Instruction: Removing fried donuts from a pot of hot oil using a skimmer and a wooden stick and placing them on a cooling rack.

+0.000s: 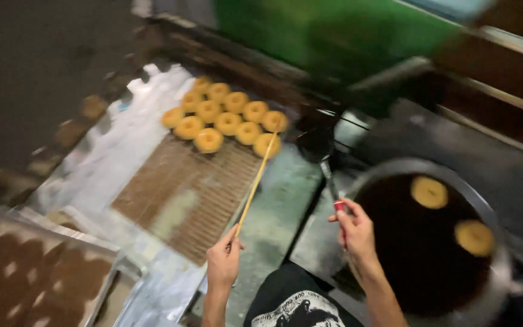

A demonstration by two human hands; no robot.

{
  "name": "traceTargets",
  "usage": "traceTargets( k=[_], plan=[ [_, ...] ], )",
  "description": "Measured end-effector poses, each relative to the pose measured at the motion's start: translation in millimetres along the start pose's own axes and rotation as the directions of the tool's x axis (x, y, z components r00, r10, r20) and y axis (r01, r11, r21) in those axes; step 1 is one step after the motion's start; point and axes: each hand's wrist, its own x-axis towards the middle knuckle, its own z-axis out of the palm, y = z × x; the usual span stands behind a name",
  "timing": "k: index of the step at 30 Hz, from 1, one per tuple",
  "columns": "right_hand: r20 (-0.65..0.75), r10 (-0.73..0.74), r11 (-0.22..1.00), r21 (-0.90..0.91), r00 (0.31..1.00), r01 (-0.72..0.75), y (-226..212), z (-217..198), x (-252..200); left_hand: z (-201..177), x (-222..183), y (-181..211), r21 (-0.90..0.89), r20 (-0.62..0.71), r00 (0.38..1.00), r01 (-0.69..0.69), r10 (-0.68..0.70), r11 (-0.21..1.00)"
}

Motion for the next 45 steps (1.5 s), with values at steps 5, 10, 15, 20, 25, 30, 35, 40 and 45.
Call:
traceTargets(
  k=[5, 10, 15, 20, 25, 30, 35, 40, 45],
  plan=[
    [-0.382, -0.093, 0.981, -0.192, 0.919, 0.020, -15, -145, -55, 83, -37, 38, 0.036, 0.332, 0.929, -0.185, 0.163, 0.982],
    [-0.615, -0.127, 0.847, -0.476, 0.778, -0.238, -1, -252, -125, 150, -84, 38, 0.085, 0.530, 0.785, -0.427, 0.322, 0.900],
    [-0.579, -0.317, 0.589, -0.741, 0.751, -0.323, 60, -317, -144, 154, -151, 87, 0.299, 0.670, 0.739, -0.349, 0.065, 0.888],
    [-0.507, -0.240, 0.623, -0.735, 0.828, -0.269, 47, -310, -153, 158, -174, 54, 0.298, 0.603, 0.797, -0.267, 0.036, 0.916],
    [-0.508, -0.029, 0.798, -0.531, 0.861, -0.286, 50, -304, -150, 151, -195, 47, 0.331, 0.545, 0.838, -0.214, -0.001, 0.919],
    [-0.353, 0.163, 0.979, 0.174, 0.921, -0.106, 79, -305, -144, 146, -211, 46, 0.341, 0.505, 0.863, -0.205, 0.005, 0.917],
    [-0.195, 0.216, 0.962, 0.212, 0.957, -0.174, 63, -281, -154, 126, -218, 48, 0.288, 0.405, 0.914, -0.167, 0.038, 0.943],
    [-0.025, 0.213, 0.976, 0.058, 0.977, -0.212, 49, -255, -170, 106, -215, 30, 0.194, 0.318, 0.945, -0.141, 0.073, 0.971],
    [0.035, 0.326, 0.941, -0.104, 0.945, -0.321, 32, -224, -188, 92, -208, 0, 0.158, 0.173, 0.977, -0.156, 0.129, 0.975]
  ],
)
